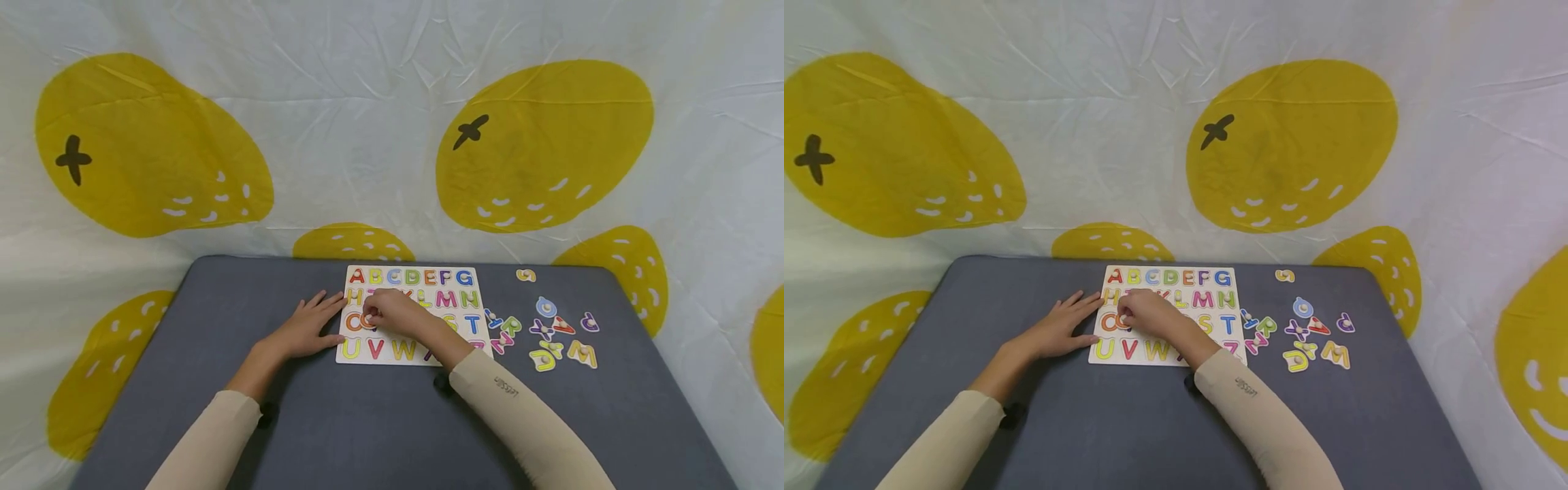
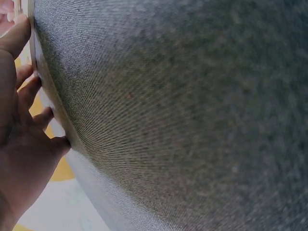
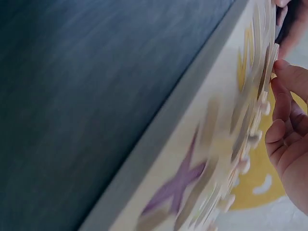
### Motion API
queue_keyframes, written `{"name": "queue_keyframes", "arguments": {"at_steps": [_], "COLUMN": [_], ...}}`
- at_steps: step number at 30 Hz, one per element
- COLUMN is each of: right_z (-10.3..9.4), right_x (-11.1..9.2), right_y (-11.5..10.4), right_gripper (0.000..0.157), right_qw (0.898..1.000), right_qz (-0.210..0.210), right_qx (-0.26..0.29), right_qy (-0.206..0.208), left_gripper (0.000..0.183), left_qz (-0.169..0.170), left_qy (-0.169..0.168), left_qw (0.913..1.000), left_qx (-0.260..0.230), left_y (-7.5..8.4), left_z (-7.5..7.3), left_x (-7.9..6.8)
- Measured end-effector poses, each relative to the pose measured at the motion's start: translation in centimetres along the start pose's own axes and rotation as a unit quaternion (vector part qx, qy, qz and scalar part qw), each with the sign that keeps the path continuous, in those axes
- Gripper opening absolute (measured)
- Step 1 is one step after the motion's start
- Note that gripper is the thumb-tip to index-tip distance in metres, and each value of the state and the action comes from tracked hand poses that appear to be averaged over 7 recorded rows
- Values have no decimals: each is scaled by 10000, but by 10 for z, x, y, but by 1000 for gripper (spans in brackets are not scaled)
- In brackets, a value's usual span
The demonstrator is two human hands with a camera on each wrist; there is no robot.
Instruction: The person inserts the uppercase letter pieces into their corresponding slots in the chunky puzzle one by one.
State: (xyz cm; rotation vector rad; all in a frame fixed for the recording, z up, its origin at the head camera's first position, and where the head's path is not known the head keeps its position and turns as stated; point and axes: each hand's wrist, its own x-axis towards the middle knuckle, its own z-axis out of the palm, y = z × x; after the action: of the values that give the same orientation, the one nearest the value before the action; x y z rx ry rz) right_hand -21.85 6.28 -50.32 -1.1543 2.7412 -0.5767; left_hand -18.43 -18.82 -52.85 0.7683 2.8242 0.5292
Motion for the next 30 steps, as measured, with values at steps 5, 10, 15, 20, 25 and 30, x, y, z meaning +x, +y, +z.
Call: {"name": "queue_keyframes", "arguments": {"at_steps": [5,10,15,20,25,30], "right_z": [6,11,14,15,11,3], "right_x": [11,16,20,20,16,8], "right_y": [-10,-16,-21,-22,-17,-8], "right_gripper": [6,8,10,10,19,17], "right_qw": [9998,9993,9990,9993,9996,9997], "right_qz": [-84,-103,-63,63,215,218], "right_qx": [-104,-309,-414,-344,-44,58], "right_qy": [-160,-166,-151,-163,-194,-73], "left_gripper": [81,81,81,82,82,82], "left_qz": [-4,81,104,76,46,5], "left_qy": [30,78,76,90,39,11], "left_qw": [10000,9999,9999,9999,10000,10000], "left_qx": [30,34,13,37,49,65], "left_y": [-1,-1,-1,-1,0,1], "left_z": [1,1,2,3,3,2], "left_x": [-2,-2,-1,0,1,0]}}
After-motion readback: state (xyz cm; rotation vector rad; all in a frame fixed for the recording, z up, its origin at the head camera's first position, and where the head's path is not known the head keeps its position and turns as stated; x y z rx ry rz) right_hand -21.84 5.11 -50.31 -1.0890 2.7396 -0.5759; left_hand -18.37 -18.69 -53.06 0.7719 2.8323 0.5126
